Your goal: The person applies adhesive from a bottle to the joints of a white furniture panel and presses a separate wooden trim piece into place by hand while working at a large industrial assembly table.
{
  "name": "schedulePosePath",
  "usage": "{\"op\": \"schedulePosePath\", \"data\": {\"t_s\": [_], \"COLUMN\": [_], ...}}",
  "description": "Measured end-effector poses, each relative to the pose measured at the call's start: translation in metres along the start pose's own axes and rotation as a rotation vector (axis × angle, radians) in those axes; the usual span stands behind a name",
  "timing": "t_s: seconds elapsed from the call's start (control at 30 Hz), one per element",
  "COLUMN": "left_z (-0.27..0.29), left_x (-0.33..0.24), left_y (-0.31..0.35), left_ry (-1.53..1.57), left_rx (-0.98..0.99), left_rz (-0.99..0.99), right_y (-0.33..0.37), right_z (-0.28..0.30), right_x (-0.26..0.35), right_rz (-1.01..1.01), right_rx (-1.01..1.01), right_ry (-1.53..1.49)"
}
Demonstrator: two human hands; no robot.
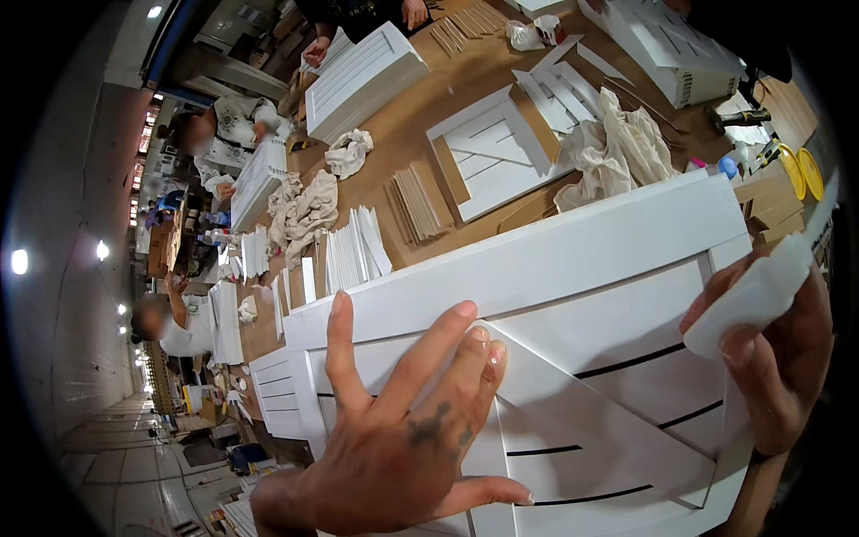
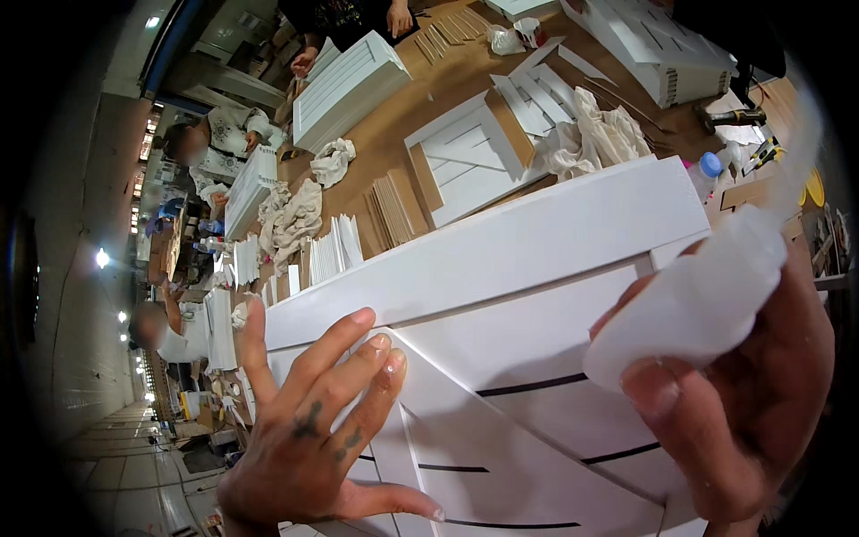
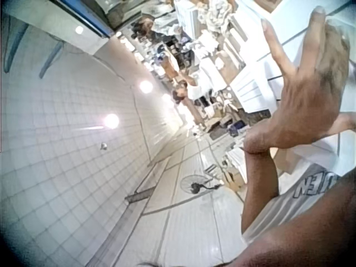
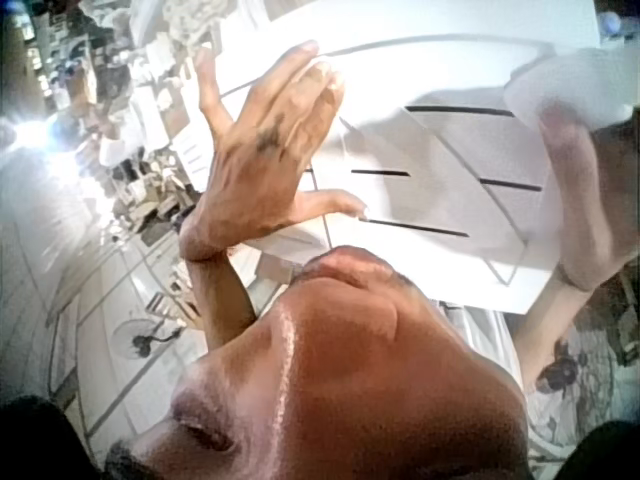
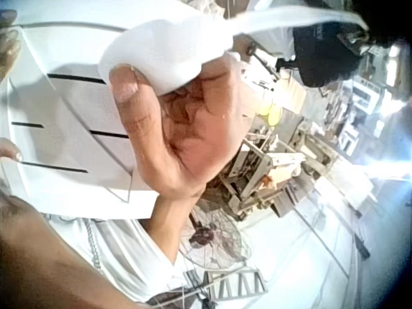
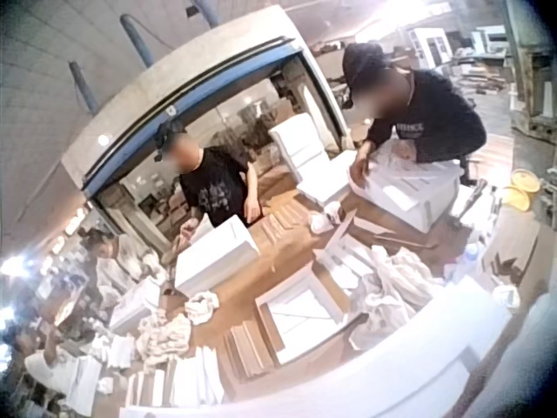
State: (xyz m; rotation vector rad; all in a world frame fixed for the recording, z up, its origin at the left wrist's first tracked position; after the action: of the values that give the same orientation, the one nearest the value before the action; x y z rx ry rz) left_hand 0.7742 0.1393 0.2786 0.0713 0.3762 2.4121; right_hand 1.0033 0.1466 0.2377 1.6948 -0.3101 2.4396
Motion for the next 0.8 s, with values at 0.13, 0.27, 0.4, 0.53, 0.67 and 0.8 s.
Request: {"op": "schedulePosePath", "data": {"t_s": [0.13,0.27,0.4,0.53,0.67,0.8], "left_z": [-0.001,-0.003,-0.006,-0.001,-0.014,-0.019], "left_x": [0.006,0.013,0.026,0.043,0.061,0.059], "left_y": [0.007,0.010,0.017,0.025,0.024,0.020], "left_ry": [0.051,0.037,0.005,0.005,0.083,0.061], "left_rx": [-0.039,-0.074,-0.093,-0.212,-0.249,-0.246], "left_rz": [-0.007,-0.005,0.005,0.036,0.083,0.051], "right_y": [-0.004,-0.008,-0.007,-0.009,-0.010,-0.011], "right_z": [-0.003,-0.001,0.000,-0.002,-0.007,-0.004], "right_x": [0.003,0.008,0.001,0.003,0.008,0.009], "right_rz": [0.000,-0.007,0.073,0.108,0.208,0.269], "right_rx": [0.079,0.228,0.226,0.237,0.202,0.211], "right_ry": [-0.059,-0.055,-0.062,-0.154,-0.248,-0.201]}}
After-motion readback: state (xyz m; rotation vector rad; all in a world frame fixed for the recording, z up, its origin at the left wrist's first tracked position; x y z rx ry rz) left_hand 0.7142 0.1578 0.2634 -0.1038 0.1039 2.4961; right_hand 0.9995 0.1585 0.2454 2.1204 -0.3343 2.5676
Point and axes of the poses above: each hand's wrist, its own y-axis away from the middle knuckle, its own z-axis out of the back of the hand, x = y × z, the point moved 6 cm from there along -y, towards the middle knuckle, and after that the axes turned 6 degrees about y, right-handed, at the moved point
